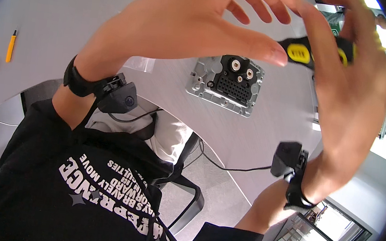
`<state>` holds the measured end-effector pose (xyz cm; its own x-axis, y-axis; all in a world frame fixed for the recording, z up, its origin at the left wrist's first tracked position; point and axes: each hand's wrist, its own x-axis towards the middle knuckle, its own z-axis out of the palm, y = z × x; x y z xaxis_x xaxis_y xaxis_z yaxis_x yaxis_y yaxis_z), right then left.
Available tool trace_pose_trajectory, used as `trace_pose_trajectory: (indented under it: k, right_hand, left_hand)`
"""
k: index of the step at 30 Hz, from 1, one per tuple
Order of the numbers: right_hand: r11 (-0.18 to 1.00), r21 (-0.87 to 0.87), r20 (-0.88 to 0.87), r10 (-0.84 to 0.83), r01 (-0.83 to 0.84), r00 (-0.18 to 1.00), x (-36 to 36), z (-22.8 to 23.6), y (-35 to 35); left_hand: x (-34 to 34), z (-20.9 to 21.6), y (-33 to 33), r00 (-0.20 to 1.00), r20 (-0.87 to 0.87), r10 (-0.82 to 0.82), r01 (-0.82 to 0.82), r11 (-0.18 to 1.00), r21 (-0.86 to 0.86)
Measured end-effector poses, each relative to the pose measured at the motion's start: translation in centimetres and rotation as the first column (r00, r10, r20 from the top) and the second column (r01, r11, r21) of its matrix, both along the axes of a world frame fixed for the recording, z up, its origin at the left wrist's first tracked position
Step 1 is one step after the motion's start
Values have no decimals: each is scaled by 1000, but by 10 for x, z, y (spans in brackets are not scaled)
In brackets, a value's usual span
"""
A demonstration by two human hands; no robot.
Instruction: The person assembles an electronic component by securing screws into a metal and plastic housing using a screwdriver.
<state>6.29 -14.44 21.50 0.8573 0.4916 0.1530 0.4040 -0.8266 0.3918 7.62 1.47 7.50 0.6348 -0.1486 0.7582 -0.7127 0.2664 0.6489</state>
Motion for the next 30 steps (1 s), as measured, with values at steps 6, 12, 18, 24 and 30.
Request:
trace_pose_trajectory:
  k: [6,12,18,24,30]
  right_hand:
    - [945,325,-112,-11,47,994,-15,-2,17]
    - [912,349,-208,300,-216,931,-21,15,-25]
    - [998,51,63,-37,34,997,-22,12,-12]
    - [875,322,-217,440,-362,871,-22,33,-28]
    - [945,313,-278,-5,95,961,-11,30,-29]
  left_hand:
    - [-4,14,-6,985,-149,-85,98,992,83]
    - [2,27,23,959,-32,-281,272,886,376]
    - [2,43,13,957,208,-204,82,874,480]
    - [29,67,28,860,-217,-462,506,716,481]
    - [29,58,8,917,-185,-352,392,723,568]
